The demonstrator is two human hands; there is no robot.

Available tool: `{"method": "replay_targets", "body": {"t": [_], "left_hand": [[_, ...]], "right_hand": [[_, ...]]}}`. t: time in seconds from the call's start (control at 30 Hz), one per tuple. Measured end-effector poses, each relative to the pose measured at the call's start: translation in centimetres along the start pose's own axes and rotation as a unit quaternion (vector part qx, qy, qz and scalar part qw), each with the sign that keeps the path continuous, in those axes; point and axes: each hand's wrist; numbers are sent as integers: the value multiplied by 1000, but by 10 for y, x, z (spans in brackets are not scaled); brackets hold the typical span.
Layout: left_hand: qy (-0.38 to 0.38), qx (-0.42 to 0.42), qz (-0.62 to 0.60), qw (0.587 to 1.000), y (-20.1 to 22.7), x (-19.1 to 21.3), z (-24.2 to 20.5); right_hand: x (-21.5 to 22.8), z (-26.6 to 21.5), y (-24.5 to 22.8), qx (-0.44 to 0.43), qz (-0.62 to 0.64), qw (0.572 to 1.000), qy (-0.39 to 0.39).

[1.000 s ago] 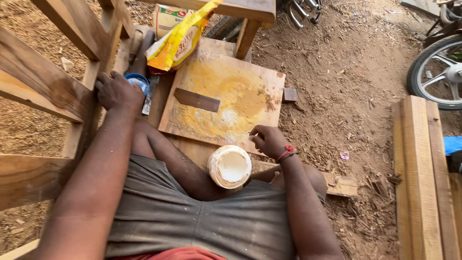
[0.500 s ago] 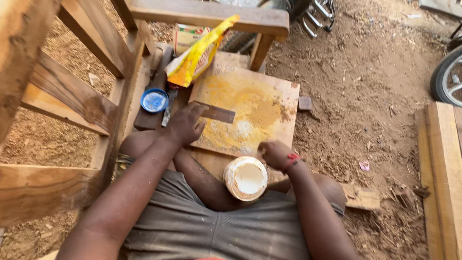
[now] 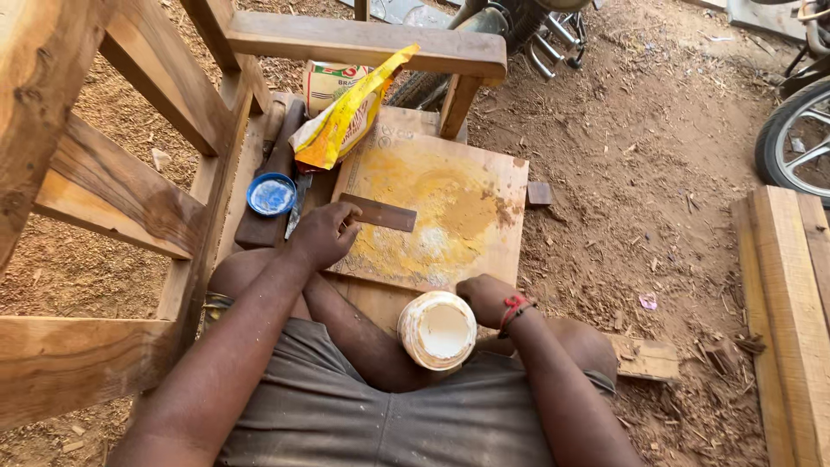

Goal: The person prepares wood filler by mixing sawdust and white glue on a wooden board. They pour sawdust from bags, add glue from a container, and mix the substances together with a metal scraper.

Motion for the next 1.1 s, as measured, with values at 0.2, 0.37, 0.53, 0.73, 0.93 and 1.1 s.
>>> {"method": "replay_targets", "body": {"t": [0.2, 0.37, 0.53, 0.73, 0.93, 1.1], "left_hand": [[-20, 13, 22, 999, -9, -11, -1], [-41, 36, 26, 998, -13, -14, -3], [-79, 67, 30, 994, -10, -16, 2], [-84, 40, 42, 995, -9, -7, 5], [-113, 73, 45, 990, -3, -9, 2], [-126, 84, 57, 987, -9, -12, 5]], "right_hand": [[-7, -7, -1, 82, 96, 988, 92], [-5, -8, 5, 12, -133, 991, -26], [2, -9, 14, -11, -27, 994, 109], [-11, 6, 6, 78, -8, 987, 138], [-20, 17, 15, 50, -11, 989, 136], [-26, 35, 14, 56, -21, 984, 169]]}}
Point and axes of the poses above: each hand's wrist, its own z-axis towards the middle knuckle, its own x-axis out of the back of the hand, y = z × x, and after that the axes turned 5 degrees about y, right-handed
